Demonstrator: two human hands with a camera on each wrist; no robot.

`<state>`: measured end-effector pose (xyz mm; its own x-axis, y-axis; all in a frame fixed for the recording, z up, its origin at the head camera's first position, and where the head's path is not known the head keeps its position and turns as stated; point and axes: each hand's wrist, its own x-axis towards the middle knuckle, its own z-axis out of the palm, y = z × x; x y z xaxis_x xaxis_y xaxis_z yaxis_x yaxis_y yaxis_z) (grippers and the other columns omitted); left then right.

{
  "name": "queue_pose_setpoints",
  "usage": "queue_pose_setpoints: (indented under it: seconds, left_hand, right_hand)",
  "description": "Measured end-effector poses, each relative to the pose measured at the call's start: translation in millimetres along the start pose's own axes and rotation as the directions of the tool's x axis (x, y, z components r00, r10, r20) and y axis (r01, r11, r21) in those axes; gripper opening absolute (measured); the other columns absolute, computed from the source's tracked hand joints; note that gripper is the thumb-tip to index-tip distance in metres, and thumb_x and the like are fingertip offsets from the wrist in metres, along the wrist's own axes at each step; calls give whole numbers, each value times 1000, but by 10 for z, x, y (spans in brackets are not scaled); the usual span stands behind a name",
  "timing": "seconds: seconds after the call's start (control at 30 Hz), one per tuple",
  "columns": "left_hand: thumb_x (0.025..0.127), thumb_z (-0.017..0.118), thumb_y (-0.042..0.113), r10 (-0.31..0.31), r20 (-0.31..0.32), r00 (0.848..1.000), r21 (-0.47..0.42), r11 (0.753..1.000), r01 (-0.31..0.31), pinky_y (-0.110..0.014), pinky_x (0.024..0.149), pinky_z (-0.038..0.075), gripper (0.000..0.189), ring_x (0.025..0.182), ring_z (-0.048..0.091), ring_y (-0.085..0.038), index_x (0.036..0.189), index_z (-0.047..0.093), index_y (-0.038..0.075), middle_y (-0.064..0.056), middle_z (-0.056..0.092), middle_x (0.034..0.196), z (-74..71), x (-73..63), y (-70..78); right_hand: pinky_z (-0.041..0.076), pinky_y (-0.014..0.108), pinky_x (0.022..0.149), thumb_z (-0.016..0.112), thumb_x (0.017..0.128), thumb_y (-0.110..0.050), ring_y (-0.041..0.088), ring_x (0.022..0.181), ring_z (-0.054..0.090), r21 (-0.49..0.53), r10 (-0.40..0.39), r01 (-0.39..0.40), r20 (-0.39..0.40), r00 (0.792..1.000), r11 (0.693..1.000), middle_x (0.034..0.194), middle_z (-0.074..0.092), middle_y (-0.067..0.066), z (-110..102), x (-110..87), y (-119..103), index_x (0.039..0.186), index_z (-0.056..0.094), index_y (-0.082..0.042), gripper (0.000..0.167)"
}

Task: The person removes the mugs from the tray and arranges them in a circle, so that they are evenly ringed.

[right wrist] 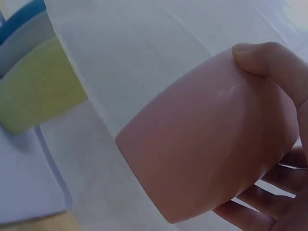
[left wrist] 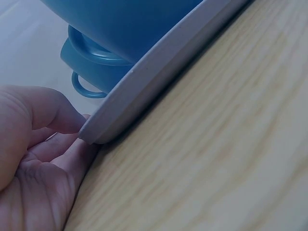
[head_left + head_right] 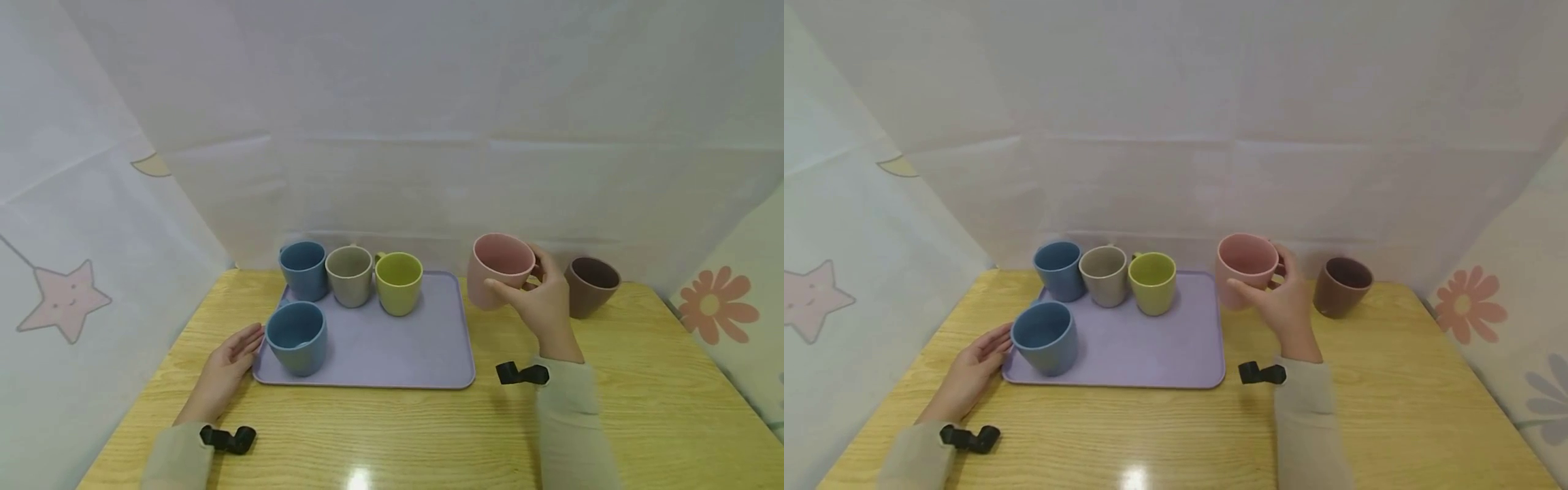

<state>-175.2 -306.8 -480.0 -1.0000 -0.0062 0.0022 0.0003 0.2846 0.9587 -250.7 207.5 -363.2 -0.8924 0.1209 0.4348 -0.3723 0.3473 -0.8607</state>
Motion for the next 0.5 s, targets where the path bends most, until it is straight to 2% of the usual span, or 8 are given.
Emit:
queue_pose_setpoints:
  seconds: [0.13, 0.33, 0.5]
  left_hand:
    - [108, 42, 6, -4, 3, 1000, 5, 1000, 4, -6, 100, 39, 56, 148, 33, -30, 160, 22, 0, -21, 31, 161, -7, 2, -12]
    - [108, 43, 6, 8, -2, 1000, 7, 1000, -8, -6, 99, 40, 55, 144, 39, -17, 160, 24, 1, -21, 33, 160, 3, -8, -39]
    - [108, 43, 7, 8, 8, 1000, 1, 1000, -8, -6, 99, 39, 55, 147, 35, -27, 160, 25, 1, -19, 34, 161, 41, 21, -17]
  right_hand:
    - [52, 13, 80, 93, 75, -24, 21, 115, 58, -91, 55, -57, -23, 998, 994, 132, 60, 8, -59, 38, 149, 145, 53, -12, 82]
    - [50, 18, 81, 93, 73, -37, 30, 118, 57, -205, 123, -124, -18, 992, 971, 135, 59, 13, -114, 52, 316, 150, 48, -12, 92]
    - [49, 23, 83, 92, 74, -40, 30, 119, 56, -221, 181, -185, -40, 983, 958, 135, 59, 13, -179, 47, 413, 150, 48, -13, 92]
